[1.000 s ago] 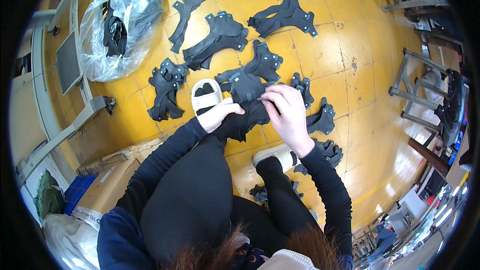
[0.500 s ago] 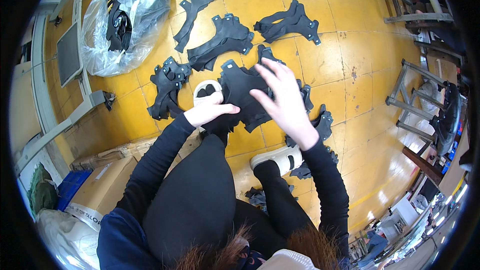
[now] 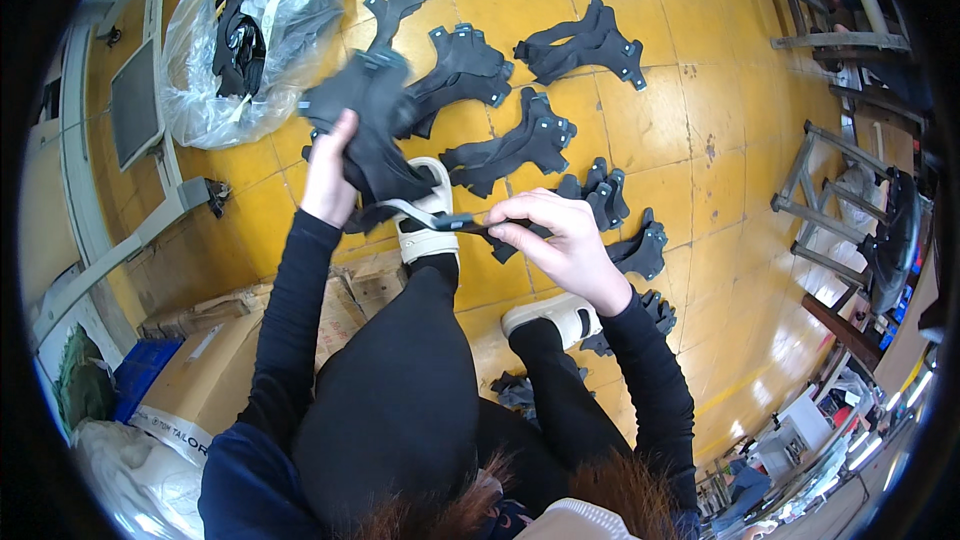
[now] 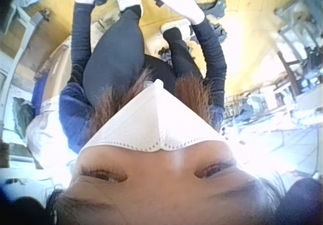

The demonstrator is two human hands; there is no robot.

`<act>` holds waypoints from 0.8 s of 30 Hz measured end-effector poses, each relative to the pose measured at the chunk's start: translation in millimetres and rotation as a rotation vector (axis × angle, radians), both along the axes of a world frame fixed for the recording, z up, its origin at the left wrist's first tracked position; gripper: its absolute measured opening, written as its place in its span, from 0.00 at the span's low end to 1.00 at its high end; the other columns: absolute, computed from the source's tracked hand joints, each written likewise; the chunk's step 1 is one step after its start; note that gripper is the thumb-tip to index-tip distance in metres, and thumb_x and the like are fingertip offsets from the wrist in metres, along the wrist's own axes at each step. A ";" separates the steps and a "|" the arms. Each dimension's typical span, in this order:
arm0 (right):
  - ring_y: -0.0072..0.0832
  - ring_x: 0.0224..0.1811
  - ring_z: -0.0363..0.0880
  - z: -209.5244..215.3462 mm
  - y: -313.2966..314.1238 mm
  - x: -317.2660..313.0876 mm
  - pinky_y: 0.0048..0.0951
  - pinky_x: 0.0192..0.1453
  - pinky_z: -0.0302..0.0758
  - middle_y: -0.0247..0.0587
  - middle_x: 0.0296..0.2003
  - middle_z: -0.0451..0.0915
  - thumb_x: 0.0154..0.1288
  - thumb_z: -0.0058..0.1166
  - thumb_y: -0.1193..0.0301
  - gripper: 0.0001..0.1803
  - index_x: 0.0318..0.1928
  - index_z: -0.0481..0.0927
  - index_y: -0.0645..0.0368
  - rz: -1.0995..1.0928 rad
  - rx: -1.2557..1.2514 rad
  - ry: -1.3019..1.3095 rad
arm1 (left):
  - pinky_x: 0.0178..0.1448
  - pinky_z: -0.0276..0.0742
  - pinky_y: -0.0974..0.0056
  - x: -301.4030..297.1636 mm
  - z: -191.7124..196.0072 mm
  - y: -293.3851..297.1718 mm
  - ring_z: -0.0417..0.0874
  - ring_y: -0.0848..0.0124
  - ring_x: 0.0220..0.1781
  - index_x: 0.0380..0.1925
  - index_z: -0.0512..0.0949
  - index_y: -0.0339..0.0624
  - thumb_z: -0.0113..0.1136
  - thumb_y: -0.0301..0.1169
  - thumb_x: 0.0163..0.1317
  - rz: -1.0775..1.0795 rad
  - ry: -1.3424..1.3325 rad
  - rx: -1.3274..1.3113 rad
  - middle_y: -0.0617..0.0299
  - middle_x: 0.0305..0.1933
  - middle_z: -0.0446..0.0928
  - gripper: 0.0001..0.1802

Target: The person sits on the floor and repeatedly picks up black plastic parts, inspects them, and places them into a growing stack. The person handles the parts one at a time, turning them over and aligning them before stacking.

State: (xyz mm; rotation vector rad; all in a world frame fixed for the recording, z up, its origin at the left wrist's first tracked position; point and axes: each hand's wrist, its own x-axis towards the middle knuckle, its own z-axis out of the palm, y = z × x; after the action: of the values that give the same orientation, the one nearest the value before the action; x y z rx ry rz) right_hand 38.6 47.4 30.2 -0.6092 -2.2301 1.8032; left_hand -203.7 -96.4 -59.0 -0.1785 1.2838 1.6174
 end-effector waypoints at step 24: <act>0.34 0.45 0.79 -155.3 67.4 -13.6 0.30 0.51 0.74 0.50 0.46 0.78 0.61 0.55 0.68 0.28 0.62 0.67 0.58 -0.418 0.026 -0.421 | 0.63 0.65 0.60 -61.1 21.6 -16.2 0.75 0.68 0.58 0.56 0.71 0.42 0.51 0.41 0.67 0.290 0.127 0.053 0.63 0.57 0.75 0.22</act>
State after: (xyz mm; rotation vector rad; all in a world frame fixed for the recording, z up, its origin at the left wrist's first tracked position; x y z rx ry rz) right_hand 25.0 114.9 -125.1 -1.4403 -2.1348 1.5348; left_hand -264.7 -112.6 -37.4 -0.2409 1.3571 1.9345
